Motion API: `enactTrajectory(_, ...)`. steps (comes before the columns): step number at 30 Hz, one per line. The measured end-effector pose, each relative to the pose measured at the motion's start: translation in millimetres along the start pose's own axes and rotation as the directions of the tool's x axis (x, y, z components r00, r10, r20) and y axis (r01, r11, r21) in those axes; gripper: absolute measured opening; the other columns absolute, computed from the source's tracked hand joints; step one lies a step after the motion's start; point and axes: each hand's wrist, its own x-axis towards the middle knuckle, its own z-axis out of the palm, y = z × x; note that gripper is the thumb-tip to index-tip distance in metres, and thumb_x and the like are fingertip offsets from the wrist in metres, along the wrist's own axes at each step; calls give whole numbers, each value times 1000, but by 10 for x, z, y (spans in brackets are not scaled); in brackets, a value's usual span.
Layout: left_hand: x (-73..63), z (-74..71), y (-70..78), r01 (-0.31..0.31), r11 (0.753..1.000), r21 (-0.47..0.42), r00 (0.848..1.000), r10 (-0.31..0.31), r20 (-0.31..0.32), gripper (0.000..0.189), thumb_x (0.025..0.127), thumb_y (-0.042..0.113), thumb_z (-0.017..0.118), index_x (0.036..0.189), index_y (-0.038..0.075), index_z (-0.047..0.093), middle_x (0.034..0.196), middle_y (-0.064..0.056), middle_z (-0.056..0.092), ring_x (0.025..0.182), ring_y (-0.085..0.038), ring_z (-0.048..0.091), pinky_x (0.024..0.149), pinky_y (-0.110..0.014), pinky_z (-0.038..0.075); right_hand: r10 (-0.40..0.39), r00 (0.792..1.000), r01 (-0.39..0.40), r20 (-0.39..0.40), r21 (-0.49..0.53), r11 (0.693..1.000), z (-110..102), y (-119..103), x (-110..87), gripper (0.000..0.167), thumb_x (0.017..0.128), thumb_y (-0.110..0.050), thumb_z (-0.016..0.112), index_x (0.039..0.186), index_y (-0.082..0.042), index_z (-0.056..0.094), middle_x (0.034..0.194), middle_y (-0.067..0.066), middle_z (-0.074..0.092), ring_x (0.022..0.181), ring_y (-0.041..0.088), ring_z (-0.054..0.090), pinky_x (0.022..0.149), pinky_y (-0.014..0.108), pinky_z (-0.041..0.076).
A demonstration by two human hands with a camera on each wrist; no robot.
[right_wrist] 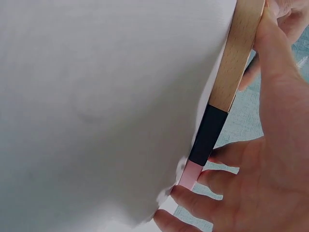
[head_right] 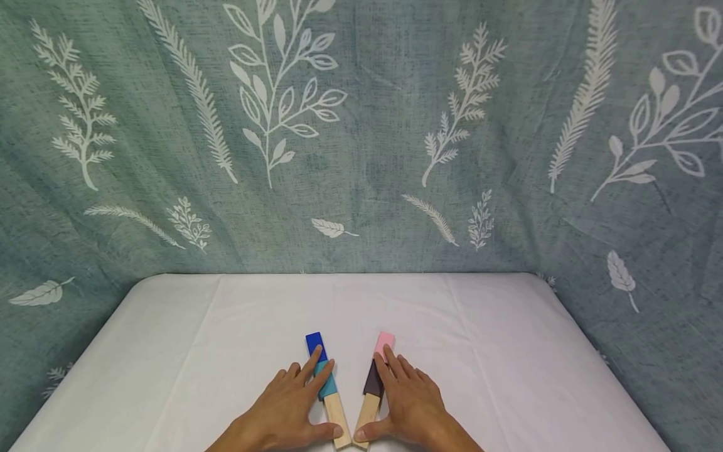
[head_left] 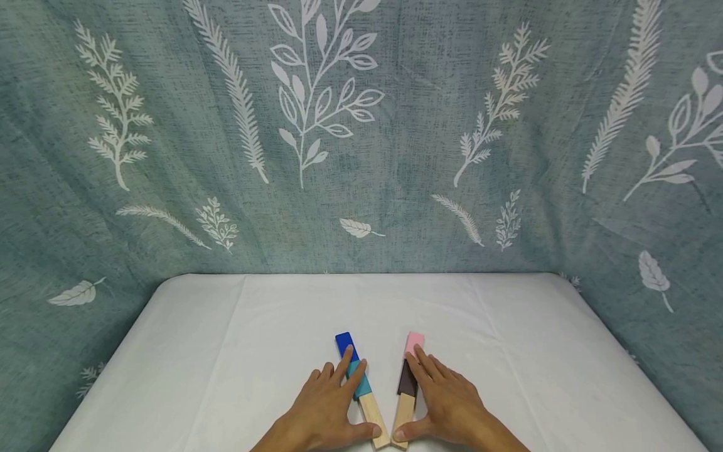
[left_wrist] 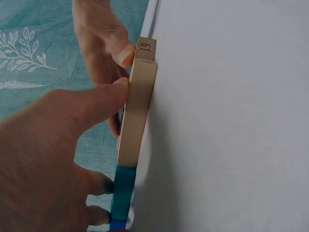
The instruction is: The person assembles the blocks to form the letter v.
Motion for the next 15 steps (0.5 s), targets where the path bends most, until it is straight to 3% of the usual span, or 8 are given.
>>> enactTrajectory(8, 1, 9, 4, -8, 1000, 14, 1000, 8, -9, 107, 81, 84, 51, 160, 15, 32, 166, -15, 19, 123, -31, 50, 98, -50, 41, 19, 1000, -18, 10, -4, 1000, 1, -3, -4, 136, 54, -86, 72, 159, -8, 32, 165, 14, 25, 146, 40, 32, 109, 62, 33)
enactTrajectory(15, 1, 7, 6, -2, 1000, 7, 1000, 2, 7, 108, 81, 83, 53, 160, 13, 31, 167, -14, 19, 130, -35, 47, 101, -53, 40, 28, 999, -28, 14, -20, 999, 16, 2, -3, 137, 54, -88, 70, 159, -9, 31, 165, 13, 26, 146, 38, 32, 109, 61, 34)
